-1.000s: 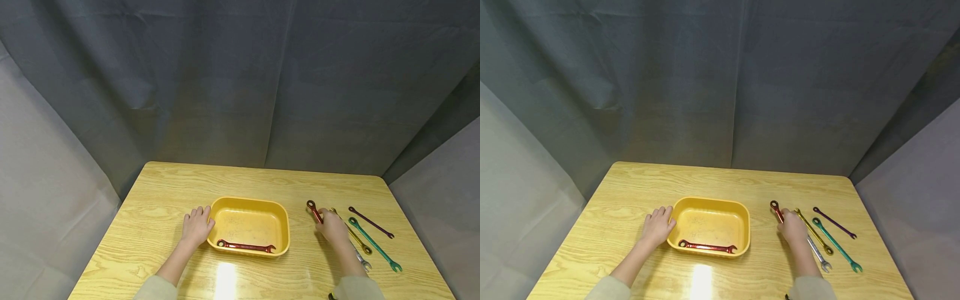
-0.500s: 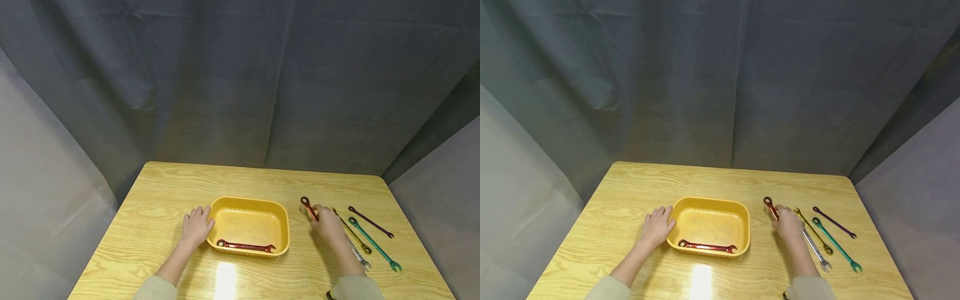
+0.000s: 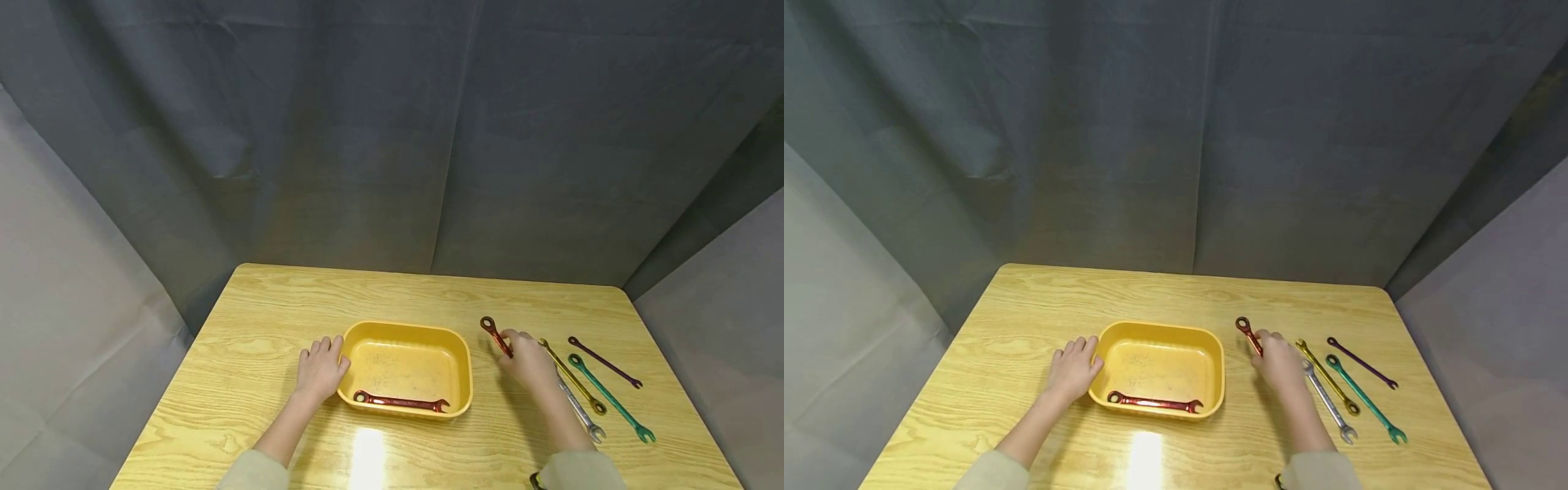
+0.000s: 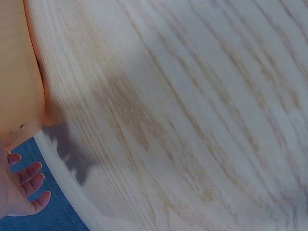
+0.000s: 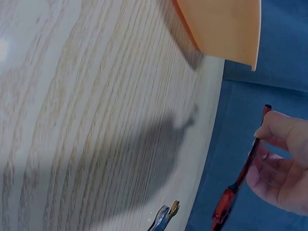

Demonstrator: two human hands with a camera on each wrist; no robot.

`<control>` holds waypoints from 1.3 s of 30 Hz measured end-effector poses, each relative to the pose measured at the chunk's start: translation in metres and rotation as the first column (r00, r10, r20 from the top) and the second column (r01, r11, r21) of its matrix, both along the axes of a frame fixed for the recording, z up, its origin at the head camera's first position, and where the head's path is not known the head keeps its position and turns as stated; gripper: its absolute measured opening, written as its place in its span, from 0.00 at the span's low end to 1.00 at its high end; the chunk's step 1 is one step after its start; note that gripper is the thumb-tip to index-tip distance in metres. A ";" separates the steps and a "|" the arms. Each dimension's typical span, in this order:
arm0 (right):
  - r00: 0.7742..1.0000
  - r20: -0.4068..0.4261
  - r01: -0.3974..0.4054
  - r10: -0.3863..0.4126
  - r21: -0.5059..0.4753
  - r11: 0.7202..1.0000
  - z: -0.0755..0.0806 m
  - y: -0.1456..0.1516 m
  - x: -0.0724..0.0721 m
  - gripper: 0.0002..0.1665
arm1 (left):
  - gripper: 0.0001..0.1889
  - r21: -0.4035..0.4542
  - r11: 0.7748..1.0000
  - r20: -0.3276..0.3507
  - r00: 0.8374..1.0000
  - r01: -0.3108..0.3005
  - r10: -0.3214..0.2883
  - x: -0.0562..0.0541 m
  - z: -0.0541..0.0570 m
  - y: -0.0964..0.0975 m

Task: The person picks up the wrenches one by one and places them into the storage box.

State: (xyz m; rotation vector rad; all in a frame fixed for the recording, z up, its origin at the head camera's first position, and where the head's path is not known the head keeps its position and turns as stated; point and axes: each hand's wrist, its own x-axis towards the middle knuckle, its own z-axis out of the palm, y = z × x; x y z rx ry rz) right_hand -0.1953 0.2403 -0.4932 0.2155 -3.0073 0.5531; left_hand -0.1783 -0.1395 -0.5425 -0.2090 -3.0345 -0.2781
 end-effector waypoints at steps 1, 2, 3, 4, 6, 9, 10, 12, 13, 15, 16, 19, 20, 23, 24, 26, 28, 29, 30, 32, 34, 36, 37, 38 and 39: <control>1.000 -0.004 -0.003 0.003 0.003 1.000 0.000 -0.001 0.000 0.26 | 0.16 -0.001 1.000 0.001 1.000 0.000 0.000 0.000 0.000 0.000; 1.000 -0.011 -0.009 0.009 0.005 1.000 0.000 -0.001 0.000 0.26 | 0.16 -0.002 1.000 0.004 1.000 0.001 -0.001 0.000 0.001 0.000; 1.000 -0.017 -0.015 0.015 0.008 1.000 0.000 -0.002 0.000 0.25 | 0.16 -0.004 1.000 0.004 1.000 0.002 -0.002 0.000 0.001 0.000; 1.000 -0.021 -0.021 0.021 0.011 1.000 0.000 -0.002 0.000 0.25 | 0.16 -0.005 1.000 0.005 1.000 0.002 -0.002 0.000 0.001 0.000; 0.999 -0.031 -0.032 0.033 0.017 0.999 0.001 -0.004 0.000 0.25 | 0.16 -0.007 1.000 0.003 1.000 0.002 -0.002 -0.001 0.001 0.000; 0.998 -0.046 -0.044 0.045 0.025 0.999 0.002 -0.008 0.001 0.25 | 0.15 -0.005 1.000 -0.006 1.000 0.003 -0.003 -0.001 0.000 -0.001; 0.997 -0.052 -0.049 0.050 0.026 0.998 0.003 -0.009 0.001 0.24 | 0.15 -0.001 1.000 -0.009 1.000 0.004 -0.004 0.000 0.000 -0.001; 0.997 -0.059 -0.055 0.057 0.028 0.998 0.004 -0.012 0.002 0.24 | 0.15 0.002 1.000 -0.018 1.000 0.006 -0.006 0.000 -0.001 -0.001; 0.996 -0.061 -0.058 0.060 0.028 0.998 0.004 -0.013 0.002 0.24 | 0.15 0.005 1.000 -0.020 1.000 0.007 -0.007 0.000 0.000 -0.001; 0.996 -0.064 -0.068 0.070 0.024 0.997 0.006 -0.016 0.002 0.24 | 0.15 0.008 1.000 -0.019 1.000 0.008 -0.007 0.001 0.000 -0.001; 0.995 -0.066 -0.073 0.075 0.024 0.997 0.007 -0.017 0.002 0.24 | 0.15 0.008 1.000 -0.016 1.000 0.007 -0.007 0.001 0.000 -0.001; 0.993 -0.075 -0.090 0.091 0.018 0.996 0.009 -0.022 0.002 0.24 | 0.15 0.005 1.000 0.000 1.000 0.002 -0.002 0.001 0.001 -0.001; 0.992 -0.081 -0.096 0.097 0.019 0.995 0.009 -0.023 0.002 0.24 | 0.15 0.003 1.000 0.003 1.000 0.001 -0.001 0.000 0.001 0.000; 0.989 -0.099 -0.110 0.112 0.025 0.994 0.009 -0.028 0.002 0.25 | 0.16 0.000 1.000 0.008 1.000 0.000 0.000 0.000 0.001 0.000; 0.988 -0.105 -0.114 0.116 0.027 0.993 0.009 -0.029 0.002 0.25 | 0.16 0.001 1.000 0.009 1.000 0.000 0.000 0.000 0.001 0.000; 0.984 -0.124 -0.125 0.128 0.028 0.992 0.009 -0.032 0.002 0.25 | 0.15 0.002 1.000 0.010 1.000 0.001 -0.001 0.000 0.001 0.000; 0.981 -0.138 -0.136 0.139 0.029 0.990 0.009 -0.034 0.002 0.25 | 0.15 0.002 1.000 0.013 1.000 0.001 -0.001 0.000 0.000 0.000; 0.980 -0.141 -0.141 0.144 0.028 0.990 0.009 -0.036 0.002 0.24 | 0.15 0.001 1.000 0.014 1.000 0.000 0.000 0.000 0.000 0.000; 0.979 -0.144 -0.143 0.146 0.027 0.989 0.009 -0.037 0.002 0.24 | 0.16 0.000 1.000 0.015 1.000 0.000 0.000 0.000 -0.001 -0.001; 0.978 -0.145 -0.150 0.152 0.031 0.988 0.009 -0.040 0.002 0.24 | 0.16 0.001 1.000 0.016 1.000 0.000 0.000 0.000 -0.001 -0.001; 0.978 -0.138 -0.156 0.159 0.035 0.987 0.009 -0.043 0.002 0.23 | 0.16 -0.001 1.000 0.016 1.000 -0.001 0.001 0.000 -0.001 -0.001; 0.977 -0.135 -0.162 0.167 0.042 0.986 0.010 -0.046 0.002 0.23 | 0.16 -0.002 1.000 0.015 1.000 -0.001 0.001 0.000 -0.001 -0.001; 0.976 -0.131 -0.167 0.172 0.045 0.985 0.010 -0.047 0.002 0.23 | 0.16 -0.003 1.000 0.014 1.000 -0.001 0.001 0.000 -0.001 -0.001; 0.976 -0.129 -0.171 0.176 0.047 0.984 0.011 -0.048 0.002 0.23 | 0.16 -0.004 1.000 0.013 1.000 -0.001 0.001 0.000 -0.001 -0.001; 0.975 -0.127 -0.175 0.180 0.050 0.983 0.011 -0.050 0.003 0.23 | 0.16 -0.005 1.000 0.012 1.000 -0.001 0.001 0.001 -0.001 -0.001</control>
